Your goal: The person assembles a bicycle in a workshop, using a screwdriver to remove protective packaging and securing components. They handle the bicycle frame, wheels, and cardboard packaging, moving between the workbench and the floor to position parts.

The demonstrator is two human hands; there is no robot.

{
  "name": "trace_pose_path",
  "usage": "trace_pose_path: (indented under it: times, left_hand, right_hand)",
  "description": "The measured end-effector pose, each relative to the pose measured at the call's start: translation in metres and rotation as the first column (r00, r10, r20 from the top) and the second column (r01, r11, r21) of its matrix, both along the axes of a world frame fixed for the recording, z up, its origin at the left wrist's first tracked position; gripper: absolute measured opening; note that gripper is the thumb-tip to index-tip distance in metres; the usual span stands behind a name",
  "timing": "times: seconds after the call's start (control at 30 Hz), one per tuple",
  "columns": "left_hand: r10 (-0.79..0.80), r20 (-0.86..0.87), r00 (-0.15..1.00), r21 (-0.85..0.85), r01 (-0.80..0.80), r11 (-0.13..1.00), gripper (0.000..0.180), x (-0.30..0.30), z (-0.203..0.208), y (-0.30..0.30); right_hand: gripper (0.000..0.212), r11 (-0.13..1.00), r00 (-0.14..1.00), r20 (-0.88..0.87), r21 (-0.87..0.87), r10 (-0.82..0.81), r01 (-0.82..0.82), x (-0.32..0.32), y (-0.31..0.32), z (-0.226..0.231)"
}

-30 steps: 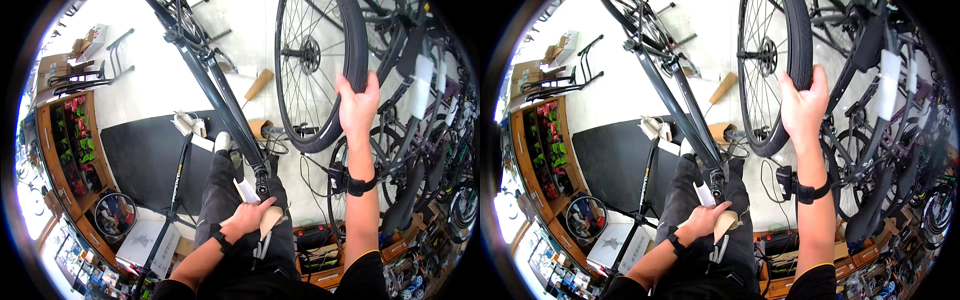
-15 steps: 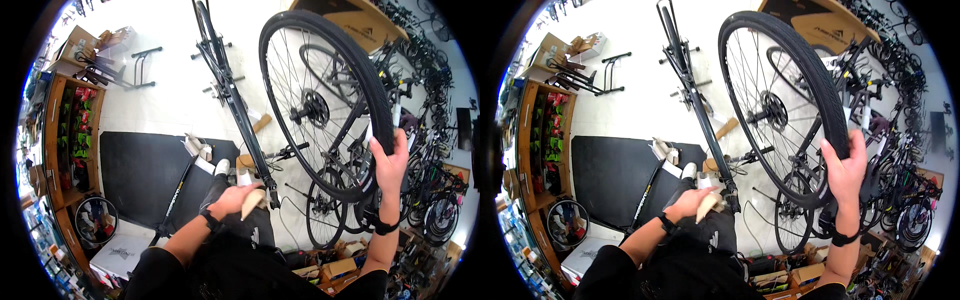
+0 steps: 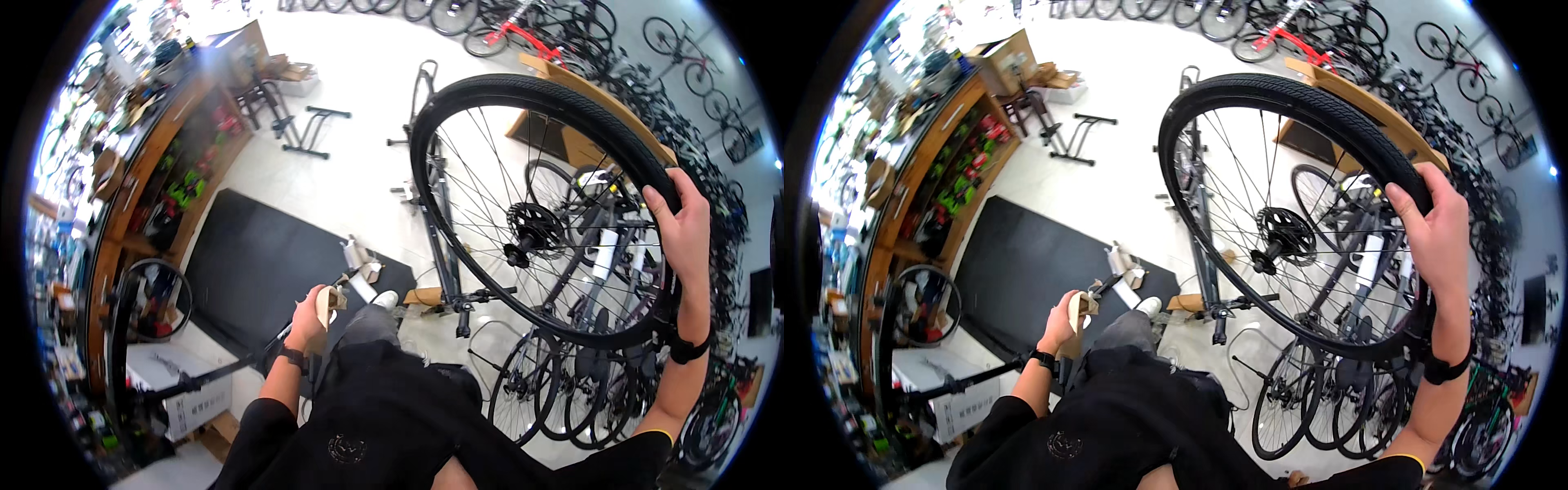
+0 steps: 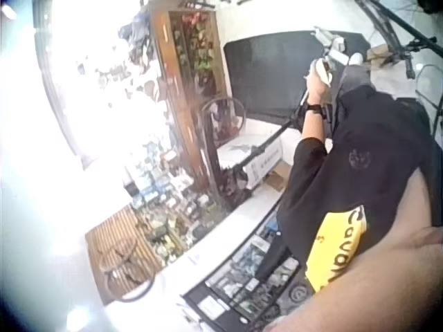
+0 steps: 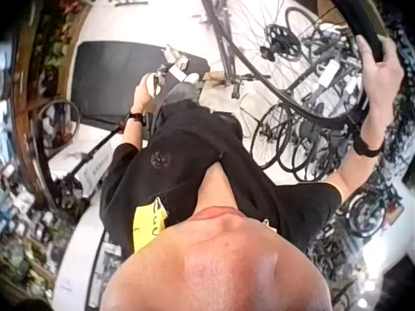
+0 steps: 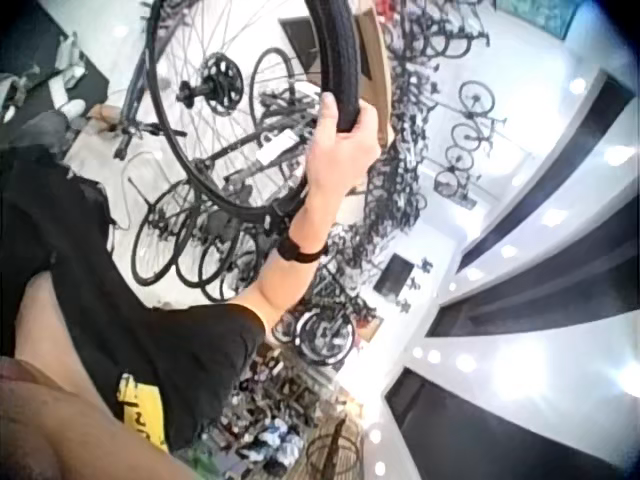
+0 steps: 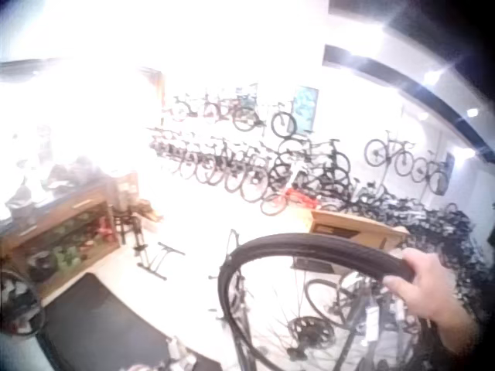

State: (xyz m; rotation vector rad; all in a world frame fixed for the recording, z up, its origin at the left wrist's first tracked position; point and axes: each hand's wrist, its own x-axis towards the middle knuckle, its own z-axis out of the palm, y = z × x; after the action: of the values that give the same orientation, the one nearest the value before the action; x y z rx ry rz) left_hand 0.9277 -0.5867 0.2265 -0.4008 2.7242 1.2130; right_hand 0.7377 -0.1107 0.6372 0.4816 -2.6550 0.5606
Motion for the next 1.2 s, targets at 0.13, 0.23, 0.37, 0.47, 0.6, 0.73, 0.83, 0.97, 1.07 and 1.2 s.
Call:
trace_pose_path:
  times: [0.13,0.23,0.37,0.47,0.6,0.73,0.83,0.97,1.07,1.2]
  left_hand:
    - [0.173,-0.007,0.985,-0.013,-0.173,0.985,0.055,0.077,-0.003,-0.018]
    - [0.270,0.038,0.962,-0.018,-0.270,0.963,0.057,0.121,-0.021,-0.036]
    - [0.412,0.218,0.885,-0.006,-0.421,0.907,0.058,0.168,-0.056,-0.065]
    - [0.530,0.268,0.804,0.023,-0.556,0.831,0.055,0.200,-0.073,-0.084]
    - [0.578,0.399,0.712,-0.006,-0.629,0.778,0.054,0.237,-0.095,-0.113]
    - [0.461,0.675,0.576,0.153,-0.721,0.675,0.055,0.261,-0.137,-0.173]
    - [0.540,0.572,0.617,0.207,-0.746,0.633,0.054,0.270,-0.151,-0.207]
    - [0.725,0.514,0.459,0.279,-0.889,0.364,0.048,0.240,-0.146,-0.224]
    - [0.740,0.497,0.453,0.162,-0.887,0.433,0.043,0.210,-0.131,-0.224]
    - [0.875,0.359,0.324,0.140,-0.946,0.292,0.043,0.172,-0.114,-0.201]
  right_hand:
    - [0.025,0.998,0.993,0.104,0.036,0.056,-0.060,0.007,-0.033,0.011]
    - [0.024,0.993,0.991,0.103,0.078,0.081,-0.089,0.001,-0.064,0.018]
    - [0.021,0.970,0.955,0.185,0.034,0.230,-0.240,-0.027,-0.129,0.027]
    - [0.024,0.950,0.954,0.095,0.110,0.283,-0.293,-0.039,-0.194,0.022]
    - [0.024,0.935,0.915,0.206,0.007,0.346,-0.355,-0.064,-0.289,0.019]
    - [0.025,0.907,0.902,0.153,0.064,0.404,-0.417,-0.095,-0.373,0.008]
    - [0.028,0.889,0.885,0.152,0.062,0.441,-0.454,-0.131,-0.432,-0.005]
    - [0.031,0.830,0.823,0.146,0.016,0.550,-0.557,-0.187,-0.521,-0.036]
    - [0.033,0.790,0.774,0.192,-0.007,0.603,-0.613,-0.228,-0.600,-0.073]
    - [0.033,0.669,0.631,0.315,-0.015,0.709,-0.743,-0.281,-0.711,-0.143]
